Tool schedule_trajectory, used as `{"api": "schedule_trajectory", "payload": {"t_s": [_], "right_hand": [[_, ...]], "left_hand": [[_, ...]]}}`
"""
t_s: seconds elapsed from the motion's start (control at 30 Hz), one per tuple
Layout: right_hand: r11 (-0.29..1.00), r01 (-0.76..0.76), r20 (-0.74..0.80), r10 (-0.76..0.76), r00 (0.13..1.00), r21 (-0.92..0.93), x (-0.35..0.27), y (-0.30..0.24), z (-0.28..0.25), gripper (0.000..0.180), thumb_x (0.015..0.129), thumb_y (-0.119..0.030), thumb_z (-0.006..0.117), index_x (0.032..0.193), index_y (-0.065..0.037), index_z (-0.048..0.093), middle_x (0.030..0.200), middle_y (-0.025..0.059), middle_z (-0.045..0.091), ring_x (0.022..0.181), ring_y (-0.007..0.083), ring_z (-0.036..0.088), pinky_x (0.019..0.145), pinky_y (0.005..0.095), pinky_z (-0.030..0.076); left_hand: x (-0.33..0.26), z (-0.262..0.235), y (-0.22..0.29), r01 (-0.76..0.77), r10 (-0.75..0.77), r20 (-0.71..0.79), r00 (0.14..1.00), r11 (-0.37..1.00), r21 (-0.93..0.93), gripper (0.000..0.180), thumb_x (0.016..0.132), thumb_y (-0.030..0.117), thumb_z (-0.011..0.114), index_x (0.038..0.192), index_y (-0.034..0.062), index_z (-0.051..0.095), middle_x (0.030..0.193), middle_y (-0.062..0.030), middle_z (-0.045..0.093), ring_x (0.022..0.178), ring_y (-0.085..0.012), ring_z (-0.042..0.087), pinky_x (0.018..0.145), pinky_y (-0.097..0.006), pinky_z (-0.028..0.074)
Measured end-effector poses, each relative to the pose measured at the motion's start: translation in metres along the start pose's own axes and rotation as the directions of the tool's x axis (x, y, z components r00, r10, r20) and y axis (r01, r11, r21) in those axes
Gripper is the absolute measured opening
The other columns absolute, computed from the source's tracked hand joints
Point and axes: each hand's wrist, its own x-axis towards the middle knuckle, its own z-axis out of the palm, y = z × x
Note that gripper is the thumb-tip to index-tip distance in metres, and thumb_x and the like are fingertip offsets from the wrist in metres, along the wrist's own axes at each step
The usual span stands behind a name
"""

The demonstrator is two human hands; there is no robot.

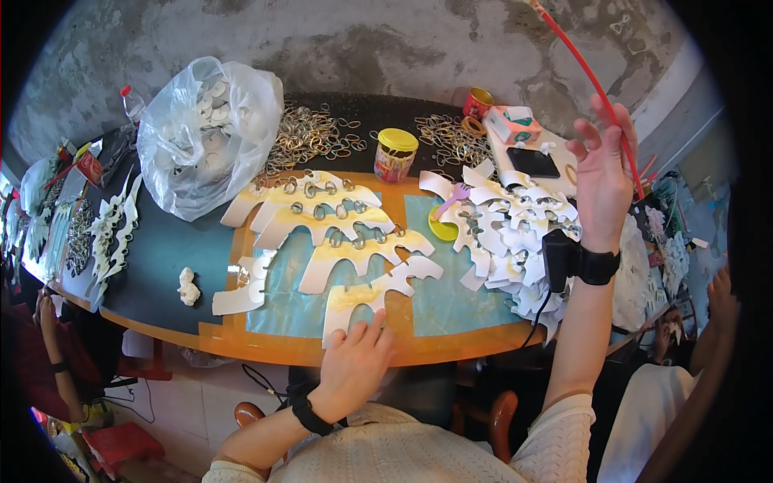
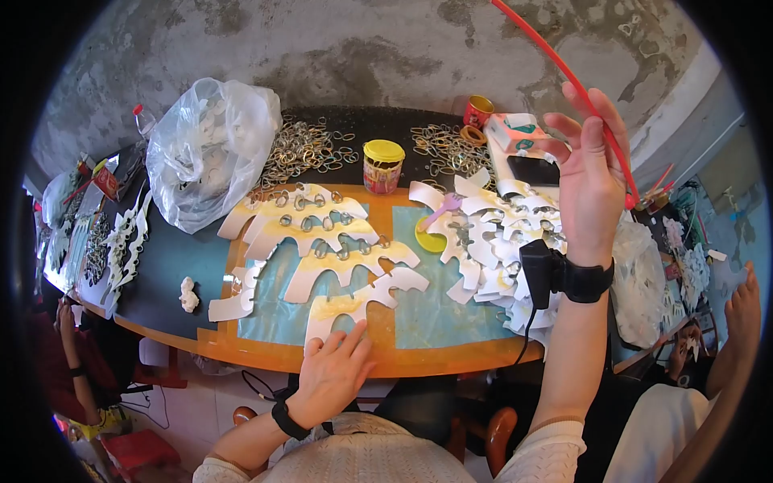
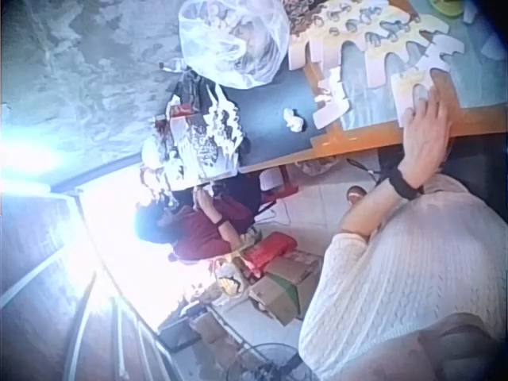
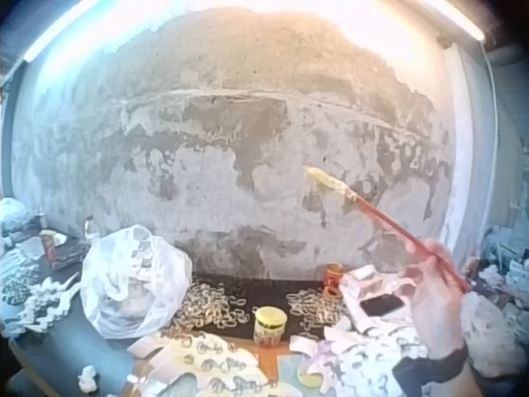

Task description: The recorder applies glue to white shoe components using a brush and attaches decorative metal rings.

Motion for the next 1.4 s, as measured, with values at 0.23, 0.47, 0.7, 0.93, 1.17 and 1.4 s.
{"api": "schedule_trajectory", "payload": {"t_s": [0.23, 0.47, 0.7, 0.93, 1.17, 1.4], "right_hand": [[0.993, -0.112, -0.055, 0.113, 0.992, 0.032, -0.059, -0.029, 0.0, 0.033, 0.101, -0.023, 0.048, 0.129, -0.008, 0.052, 0.117, 0.014, 0.062, 0.088, 0.0219, 0.062, 0.072, 0.0333, 0.051], [0.898, -0.41, -0.163, 0.386, 0.908, -0.159, -0.173, -0.043, 0.009, 0.024, 0.099, -0.024, 0.051, 0.107, -0.002, 0.055, 0.092, 0.0131, 0.065, 0.074, 0.0226, 0.063, 0.069, 0.0349, 0.052], [0.796, -0.548, -0.133, 0.532, 0.836, -0.256, -0.212, -0.026, 0.029, 0.018, 0.095, -0.012, 0.057, 0.103, 0.004, 0.061, 0.092, 0.0152, 0.067, 0.083, 0.02, 0.066, 0.077, 0.0292, 0.053], [0.771, -0.581, -0.096, 0.578, 0.81, -0.26, -0.216, -0.018, 0.031, 0.016, 0.095, -0.006, 0.056, 0.103, 0.006, 0.063, 0.094, 0.0151, 0.067, 0.085, 0.0196, 0.066, 0.079, 0.0285, 0.053], [0.757, -0.568, -0.099, 0.57, 0.816, -0.323, -0.213, -0.02, 0.036, 0.015, 0.094, -0.004, 0.056, 0.103, 0.006, 0.063, 0.094, 0.0144, 0.067, 0.086, 0.02, 0.067, 0.082, 0.0293, 0.052], [0.749, -0.574, -0.145, 0.56, 0.815, -0.332, -0.211, -0.017, 0.041, 0.015, 0.094, -0.004, 0.056, 0.103, 0.006, 0.063, 0.095, 0.0149, 0.067, 0.088, 0.0209, 0.067, 0.083, 0.0297, 0.052]], "left_hand": [[0.001, -0.002, -0.001, 0.008, -0.008, 0.001, 1.0, 1.0, -0.013, 0.035, 0.082, 0.024, 0.066, 0.112, 0.0082, 0.057, 0.133, -0.0078, 0.054, 0.099, -0.0209, 0.053, 0.076, -0.037, 0.037], [0.002, 0.0, -0.003, -0.021, 0.021, -0.011, 1.0, 1.0, 0.019, 0.034, 0.082, 0.025, 0.066, 0.11, 0.009, 0.055, 0.132, -0.0087, 0.053, 0.097, -0.0181, 0.051, 0.076, -0.034, 0.037], [0.002, 0.001, -0.002, 0.021, -0.02, 0.026, 0.999, 0.999, -0.03, 0.036, 0.083, 0.024, 0.066, 0.113, 0.0085, 0.056, 0.133, -0.008, 0.053, 0.099, -0.0208, 0.053, 0.076, -0.037, 0.037], [0.004, 0.0, -0.003, 0.003, -0.003, -0.017, 1.0, 1.0, 0.021, 0.036, 0.079, 0.025, 0.068, 0.11, 0.0098, 0.057, 0.131, -0.0077, 0.056, 0.098, -0.0158, 0.053, 0.075, -0.032, 0.035], [0.003, 0.001, -0.002, 0.026, -0.027, -0.02, 0.999, 0.998, -0.052, 0.04, 0.079, 0.022, 0.07, 0.114, 0.0078, 0.058, 0.132, -0.0076, 0.055, 0.098, -0.0196, 0.055, 0.075, -0.035, 0.037], [0.004, 0.0, -0.002, 0.031, -0.031, -0.01, 0.999, 0.998, -0.051, 0.039, 0.079, 0.022, 0.07, 0.113, 0.0076, 0.058, 0.132, -0.0079, 0.055, 0.098, -0.0199, 0.055, 0.075, -0.035, 0.037]]}}
